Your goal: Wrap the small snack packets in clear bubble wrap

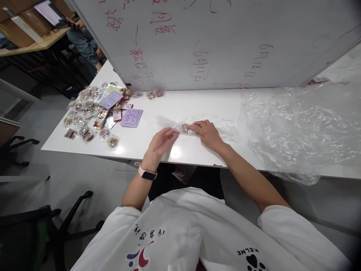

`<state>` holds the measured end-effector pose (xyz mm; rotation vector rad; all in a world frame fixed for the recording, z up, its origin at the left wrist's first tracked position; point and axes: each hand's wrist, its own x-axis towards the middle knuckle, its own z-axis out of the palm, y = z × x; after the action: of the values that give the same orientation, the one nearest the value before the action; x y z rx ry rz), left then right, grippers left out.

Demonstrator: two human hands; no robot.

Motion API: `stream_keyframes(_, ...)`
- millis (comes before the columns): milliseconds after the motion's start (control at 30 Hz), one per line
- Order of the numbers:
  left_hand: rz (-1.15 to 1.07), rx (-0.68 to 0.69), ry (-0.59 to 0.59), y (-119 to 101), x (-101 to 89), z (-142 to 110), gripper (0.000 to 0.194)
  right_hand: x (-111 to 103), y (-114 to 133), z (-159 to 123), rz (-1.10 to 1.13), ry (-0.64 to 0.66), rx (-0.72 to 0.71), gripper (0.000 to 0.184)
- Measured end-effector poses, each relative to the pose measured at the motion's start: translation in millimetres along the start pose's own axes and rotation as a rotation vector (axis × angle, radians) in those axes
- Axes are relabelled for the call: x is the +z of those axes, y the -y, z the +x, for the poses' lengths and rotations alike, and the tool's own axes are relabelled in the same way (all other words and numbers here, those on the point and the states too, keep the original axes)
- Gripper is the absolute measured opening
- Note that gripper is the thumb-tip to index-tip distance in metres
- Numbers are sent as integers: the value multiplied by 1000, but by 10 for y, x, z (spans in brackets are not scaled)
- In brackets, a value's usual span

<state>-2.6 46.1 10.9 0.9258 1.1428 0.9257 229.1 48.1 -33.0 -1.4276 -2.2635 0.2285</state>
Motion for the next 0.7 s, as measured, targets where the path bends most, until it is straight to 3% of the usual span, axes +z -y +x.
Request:
stream_keyframes(100, 144, 79, -95, -29, 104, 222, 15, 4, 8, -11, -10, -5, -1, 57)
stream_keyframes(167, 319, 232, -138, 27, 263, 267, 22, 15, -4, -3, -15, 0, 1, 56)
stream_keyframes(300, 870, 559, 3, 206, 557, 277, 38, 6, -10, 49, -21, 38, 20, 46)
stream_keyframes(400, 1152, 605, 99, 279, 594, 286, 47, -55, 110, -8, -65, 20, 14, 44)
stream_keyframes(533, 1277, 631, 102, 335, 518, 291, 50, -166, 374, -476, -157, -197, 45, 40)
stream_keyframes(600, 1297, 668, 72, 376, 508, 299, 49, -213, 417, -811, -202, -301, 181, 36)
stream_keyframes(700, 1295, 731, 47, 430, 533, 315, 46, -283, 302, -1165, -275, -329, 382, 38)
